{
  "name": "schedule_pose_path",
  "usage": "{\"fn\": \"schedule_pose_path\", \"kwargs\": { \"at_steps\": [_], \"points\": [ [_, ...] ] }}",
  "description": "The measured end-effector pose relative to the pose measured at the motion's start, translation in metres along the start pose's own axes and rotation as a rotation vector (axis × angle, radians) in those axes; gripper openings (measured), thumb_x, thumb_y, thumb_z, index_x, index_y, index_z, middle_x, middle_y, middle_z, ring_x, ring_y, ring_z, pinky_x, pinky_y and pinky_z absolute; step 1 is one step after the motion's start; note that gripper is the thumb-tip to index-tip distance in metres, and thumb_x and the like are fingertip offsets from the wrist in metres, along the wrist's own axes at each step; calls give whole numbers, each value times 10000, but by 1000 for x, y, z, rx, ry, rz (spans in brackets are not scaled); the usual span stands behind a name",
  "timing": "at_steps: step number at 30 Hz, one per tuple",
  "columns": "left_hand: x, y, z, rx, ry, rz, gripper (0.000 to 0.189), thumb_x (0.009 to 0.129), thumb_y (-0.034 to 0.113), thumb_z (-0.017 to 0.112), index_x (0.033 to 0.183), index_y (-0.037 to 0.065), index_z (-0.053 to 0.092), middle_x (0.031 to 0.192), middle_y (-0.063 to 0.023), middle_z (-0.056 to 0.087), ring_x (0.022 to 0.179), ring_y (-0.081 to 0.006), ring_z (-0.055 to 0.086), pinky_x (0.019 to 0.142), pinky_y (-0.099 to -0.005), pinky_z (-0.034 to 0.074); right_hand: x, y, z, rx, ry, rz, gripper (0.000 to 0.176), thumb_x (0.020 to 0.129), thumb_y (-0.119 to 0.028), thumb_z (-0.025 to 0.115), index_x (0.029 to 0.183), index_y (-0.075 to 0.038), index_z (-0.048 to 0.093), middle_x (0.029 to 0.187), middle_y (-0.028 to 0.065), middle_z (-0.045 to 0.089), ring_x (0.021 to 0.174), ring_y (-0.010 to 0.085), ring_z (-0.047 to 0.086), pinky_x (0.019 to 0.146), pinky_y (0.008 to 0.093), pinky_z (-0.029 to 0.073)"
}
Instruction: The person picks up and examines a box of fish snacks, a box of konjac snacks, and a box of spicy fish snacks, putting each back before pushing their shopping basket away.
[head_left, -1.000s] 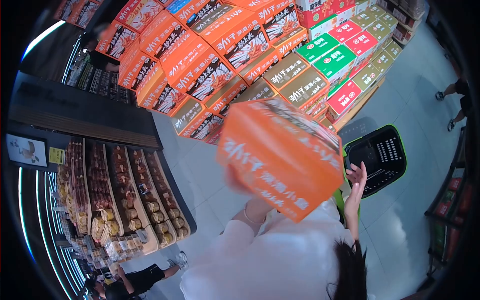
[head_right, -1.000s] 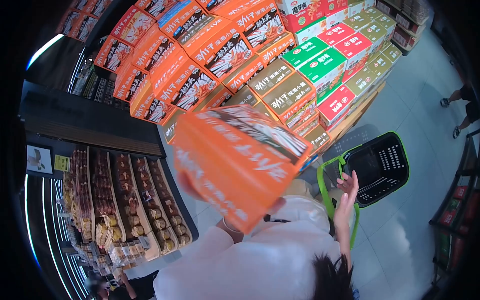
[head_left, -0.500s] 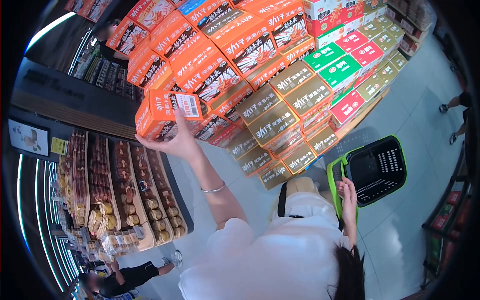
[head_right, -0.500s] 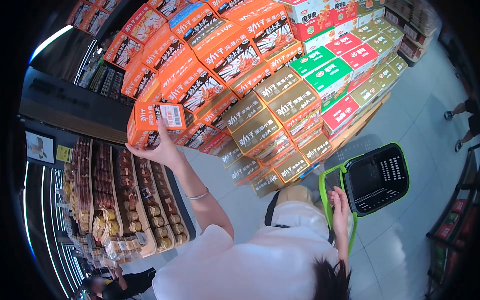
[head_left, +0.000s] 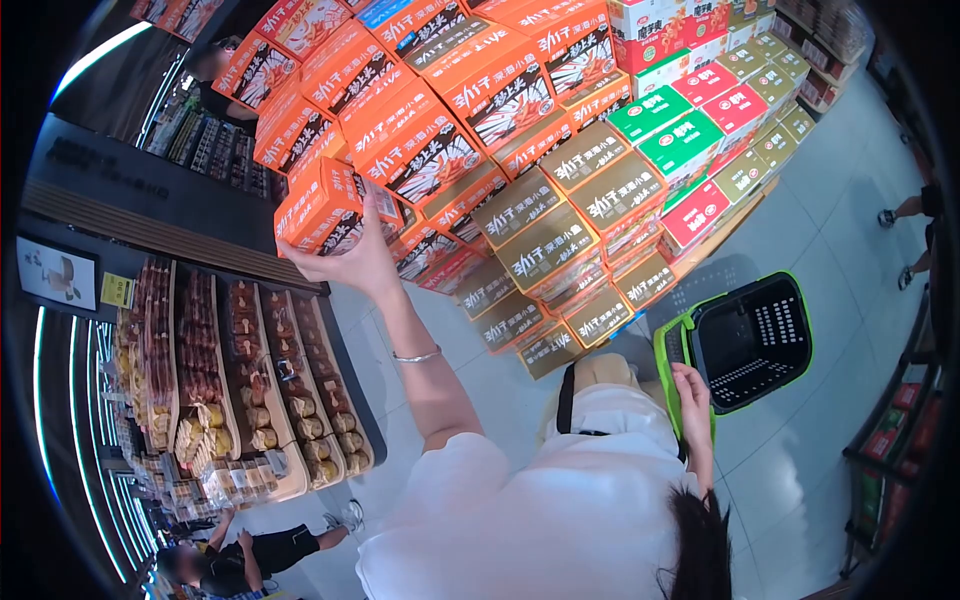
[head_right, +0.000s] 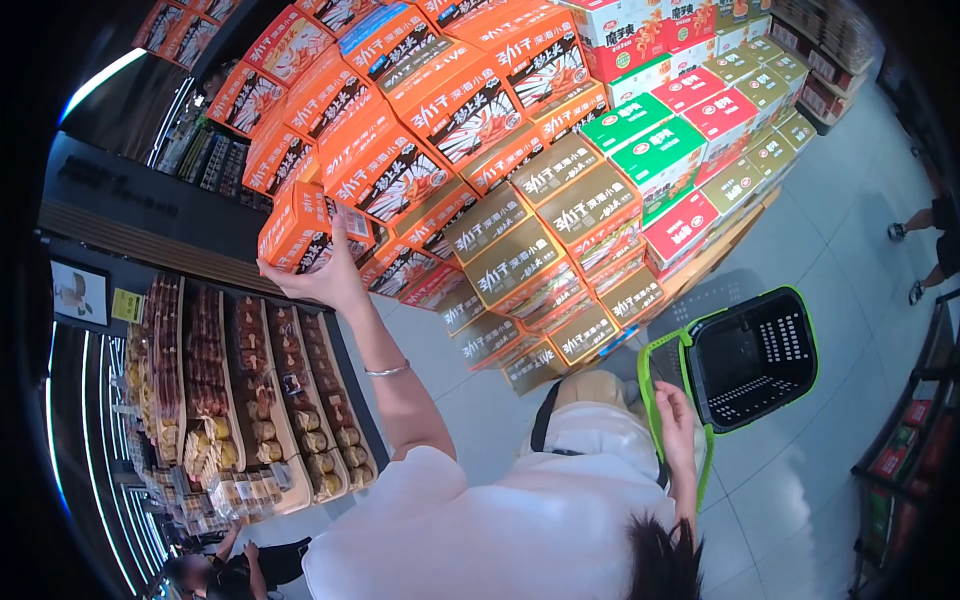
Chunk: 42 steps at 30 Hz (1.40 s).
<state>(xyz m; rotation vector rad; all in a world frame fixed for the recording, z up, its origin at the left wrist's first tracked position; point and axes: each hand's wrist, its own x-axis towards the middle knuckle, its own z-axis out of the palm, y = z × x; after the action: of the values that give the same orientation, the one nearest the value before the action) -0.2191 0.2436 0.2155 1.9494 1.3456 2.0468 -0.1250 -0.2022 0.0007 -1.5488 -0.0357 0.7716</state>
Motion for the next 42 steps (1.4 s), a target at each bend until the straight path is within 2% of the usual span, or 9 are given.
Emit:
{"fn": "schedule_pose_path", "kwargs": {
  "at_steps": [9,15,20,23,26,28,33,36,42],
  "points": [
    [-17,-10,13,1,-140,-25,1204,730,390,834,1517,28,-2,1425,-344,105,1363,-468,136,1109,-559,181,0,8,-2,-18,-5,-6,267,988,-244,542,1124,-25,611,1002,-7,608,916,67,531,813,208,414],
    [-18,-15,29,247,-120,-63,984,915,508,548,1515,17,-58,1472,-414,-31,1381,-529,95,1105,-575,146,0,8,0,-34,-29,-7,283,984,-243,553,1147,-16,596,1033,13,601,971,90,536,864,226,414],
    [-18,-12,29,228,-102,-81,957,926,518,519,1517,12,-38,1468,-422,-23,1392,-525,78,1099,-591,145,1,11,0,-22,-54,-18,280,983,-234,554,1153,-14,589,1030,5,597,969,84,535,852,223,415],
    [-17,-10,26,162,-125,-47,954,936,519,514,1519,55,-82,1470,-432,-66,1409,-527,-54,1107,-603,116,0,8,1,-8,-48,17,276,979,-228,561,1152,-14,585,1014,0,596,947,74,533,835,220,418],
    [-24,1,9,-75,-160,-106,946,935,484,537,1517,22,-50,1500,-399,-68,1422,-497,-107,1114,-612,63,-1,7,1,-23,-69,12,269,972,-219,572,1148,-17,585,995,-1,598,923,66,532,822,219,420],
    [-32,9,0,91,-149,124,903,928,376,565,1517,3,-8,1530,-346,-92,1429,-487,-102,1098,-633,-52,-3,4,3,-15,-69,-22,263,966,-208,581,1148,-18,587,987,0,601,909,66,534,819,220,422],
    [-56,20,8,390,-337,569,692,903,355,588,1448,-2,358,1529,-317,163,1435,-482,90,1066,-705,-16,-6,7,-2,1,-43,-29,260,964,-203,583,1149,-21,591,985,-1,599,914,70,536,832,223,423],
    [-55,27,23,309,-523,609,696,902,361,600,1454,14,356,1539,-295,165,1434,-484,91,1067,-707,14,-8,7,-2,7,-20,-44,257,963,-200,584,1149,-23,596,982,-6,595,919,71,536,837,222,422],
    [-90,87,0,-60,-494,486,669,904,265,625,1445,0,333,1542,-259,182,1445,-423,133,1132,-600,98,-13,9,-5,62,23,40,239,957,-160,586,1159,-32,601,955,-10,607,906,78,551,832,225,435]
  ]
}}
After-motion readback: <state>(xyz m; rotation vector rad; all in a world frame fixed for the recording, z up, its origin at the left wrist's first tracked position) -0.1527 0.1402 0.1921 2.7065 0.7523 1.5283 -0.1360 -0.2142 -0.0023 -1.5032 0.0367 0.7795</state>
